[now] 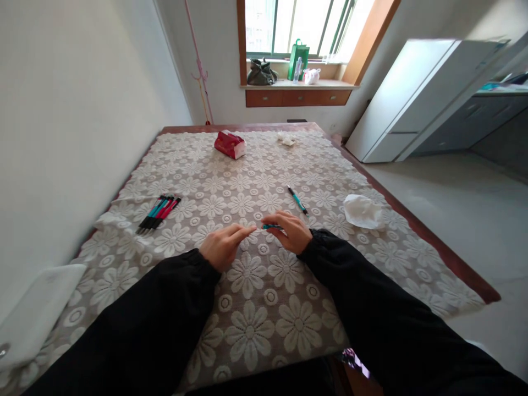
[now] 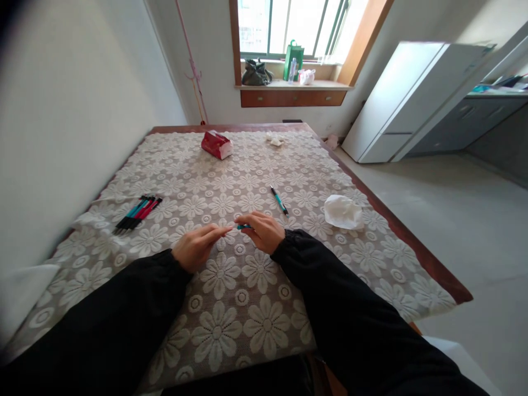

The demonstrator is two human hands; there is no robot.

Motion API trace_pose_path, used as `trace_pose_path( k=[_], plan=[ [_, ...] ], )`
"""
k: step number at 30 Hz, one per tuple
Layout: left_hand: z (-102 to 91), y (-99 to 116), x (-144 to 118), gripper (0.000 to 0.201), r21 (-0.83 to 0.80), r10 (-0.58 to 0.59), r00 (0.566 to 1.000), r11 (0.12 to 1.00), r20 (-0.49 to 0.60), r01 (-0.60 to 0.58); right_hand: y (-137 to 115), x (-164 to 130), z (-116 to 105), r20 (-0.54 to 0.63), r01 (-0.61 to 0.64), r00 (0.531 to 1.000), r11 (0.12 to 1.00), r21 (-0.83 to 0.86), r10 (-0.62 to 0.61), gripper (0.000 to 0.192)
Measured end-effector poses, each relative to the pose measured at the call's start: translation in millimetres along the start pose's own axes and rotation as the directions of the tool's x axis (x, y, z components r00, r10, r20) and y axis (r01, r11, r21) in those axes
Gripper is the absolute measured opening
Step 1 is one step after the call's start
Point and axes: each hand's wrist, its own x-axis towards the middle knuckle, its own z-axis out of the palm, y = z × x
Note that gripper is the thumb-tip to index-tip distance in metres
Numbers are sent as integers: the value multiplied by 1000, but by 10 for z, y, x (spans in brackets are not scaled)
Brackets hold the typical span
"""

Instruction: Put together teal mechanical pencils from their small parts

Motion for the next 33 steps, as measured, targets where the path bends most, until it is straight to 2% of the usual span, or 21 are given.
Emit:
trace_pose_path(
  k=[3,8,14,23,28,33],
  plan=[
    [-1,2,-1,55,50,-9,1000,999,11,9,-8,-16,19,1,-52,999,998,-18,52,21],
    [-15,17,2,49,78,-40,999,996,24,38,-34,7,-11,65,95,994,992,-88,-89,19],
    [-24,47,12,46,62,-73,997,995,8,73,-19,18,-11,43,96,995,984,-152,-90,17],
    [-8,35,0,44,86,-24,1000,996,17,23,-35,1,96,145,123,985,962,-245,-89,19],
    [13,36,12,29,-31,-10,999,999,-38,9,-68,4,166,226,203,963,946,-253,-146,23],
    [28,25,16,25,-91,-50,996,995,-74,43,-82,9,161,187,164,976,945,-284,-113,19]
  ],
)
